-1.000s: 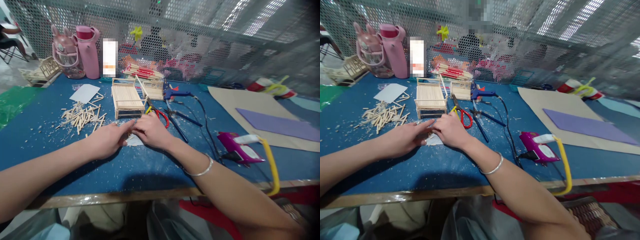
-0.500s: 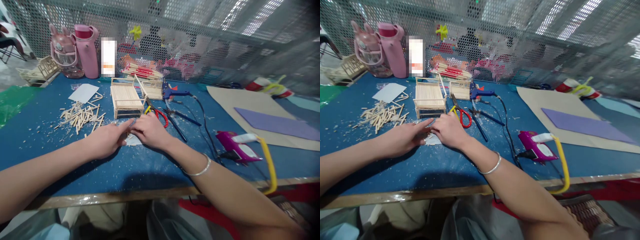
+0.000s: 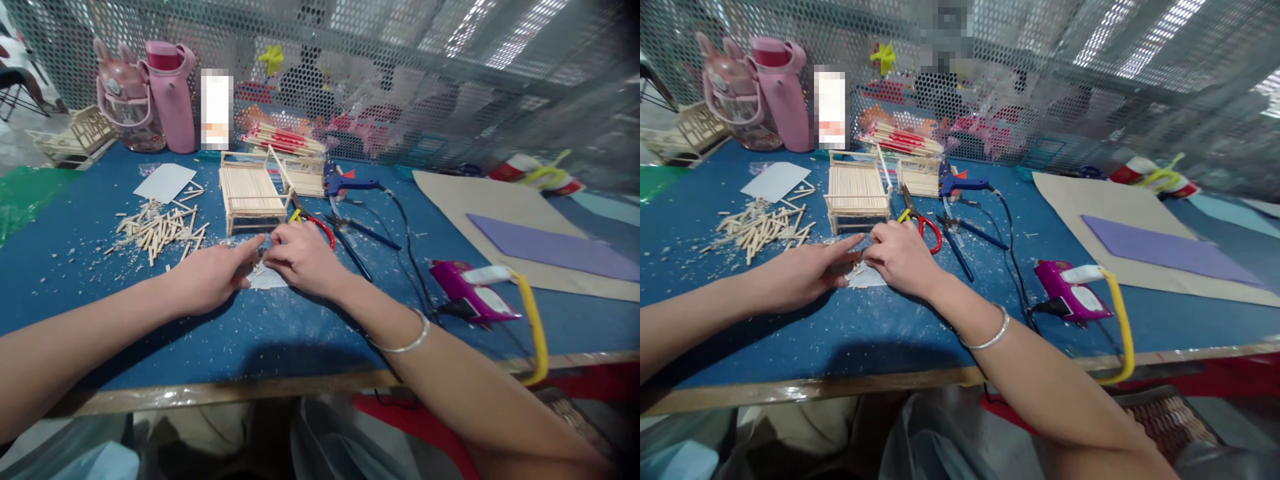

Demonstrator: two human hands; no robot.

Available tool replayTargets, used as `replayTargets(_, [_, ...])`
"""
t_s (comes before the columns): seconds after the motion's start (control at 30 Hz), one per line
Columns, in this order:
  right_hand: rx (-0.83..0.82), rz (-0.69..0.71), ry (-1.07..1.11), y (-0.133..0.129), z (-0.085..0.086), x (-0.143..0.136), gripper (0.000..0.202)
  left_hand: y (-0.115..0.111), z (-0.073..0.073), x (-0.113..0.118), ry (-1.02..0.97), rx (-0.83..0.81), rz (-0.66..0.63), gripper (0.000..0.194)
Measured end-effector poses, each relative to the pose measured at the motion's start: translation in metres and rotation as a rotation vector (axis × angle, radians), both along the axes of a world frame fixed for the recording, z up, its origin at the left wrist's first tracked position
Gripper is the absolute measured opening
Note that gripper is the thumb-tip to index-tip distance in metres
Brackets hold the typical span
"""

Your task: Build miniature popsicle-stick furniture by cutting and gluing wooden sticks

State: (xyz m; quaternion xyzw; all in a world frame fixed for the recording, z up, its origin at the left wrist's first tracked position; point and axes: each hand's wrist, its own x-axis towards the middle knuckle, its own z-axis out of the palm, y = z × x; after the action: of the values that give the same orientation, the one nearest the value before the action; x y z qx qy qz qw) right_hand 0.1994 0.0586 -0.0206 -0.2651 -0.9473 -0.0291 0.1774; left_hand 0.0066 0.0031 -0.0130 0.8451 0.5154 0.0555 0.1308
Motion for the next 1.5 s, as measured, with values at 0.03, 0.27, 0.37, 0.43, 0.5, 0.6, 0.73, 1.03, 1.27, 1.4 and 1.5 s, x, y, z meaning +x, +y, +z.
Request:
replayTargets(0.03, [0.006, -0.006, -0.003, 0.000, 0.001, 0.000, 0.022, 0.000, 0.000, 0.000, -0.001, -0.002, 0.004, 0.063])
replayTargets(0.27, [-0.145, -0.023, 0.098, -0.001, 0.009, 0.009, 0.018, -0.001, -0.002, -0.001, -0.104, -0.041, -0.007, 0.062])
replayTargets(0.37, [-0.332, -0.106, 0.390, -0.002, 0.013, 0.010, 0.014, -0.002, -0.001, -0.004, -0.128, -0.014, 0.012, 0.060])
replayTargets(0.43, [-0.410, -0.166, 0.531, -0.003, 0.013, 0.010, 0.012, -0.002, 0.001, -0.006, -0.129, 0.006, 0.030, 0.057])
replayTargets(0.5, [-0.437, -0.189, 0.584, -0.003, 0.013, 0.009, 0.010, -0.002, 0.002, -0.007, -0.145, 0.018, 0.038, 0.053])
replayTargets(0.6, [-0.391, -0.170, 0.578, -0.004, 0.014, 0.008, 0.008, -0.002, 0.003, -0.007, -0.254, 0.093, 0.036, 0.039])
replayTargets(0.73, [-0.290, 0.042, 0.413, -0.013, 0.018, 0.004, 0.012, -0.004, 0.004, -0.003, -0.424, 0.242, 0.086, 0.026])
replayTargets(1.03, [-0.209, 0.151, 0.291, -0.031, 0.015, -0.002, 0.004, -0.014, 0.008, 0.006, -0.560, 0.046, 0.083, 0.023])
replayTargets(1.27, [-0.274, 0.113, 0.454, -0.021, 0.017, -0.001, 0.014, -0.013, 0.008, 0.005, -0.696, 0.076, 0.131, 0.023])
replayTargets(1.4, [-0.352, 0.009, 0.496, -0.025, 0.019, -0.003, 0.015, -0.014, 0.006, 0.007, -0.721, 0.124, 0.128, 0.021])
replayTargets(1.5, [-0.362, -0.022, 0.519, -0.030, 0.020, -0.005, 0.012, -0.015, 0.004, 0.008, -0.741, 0.150, 0.128, 0.021])
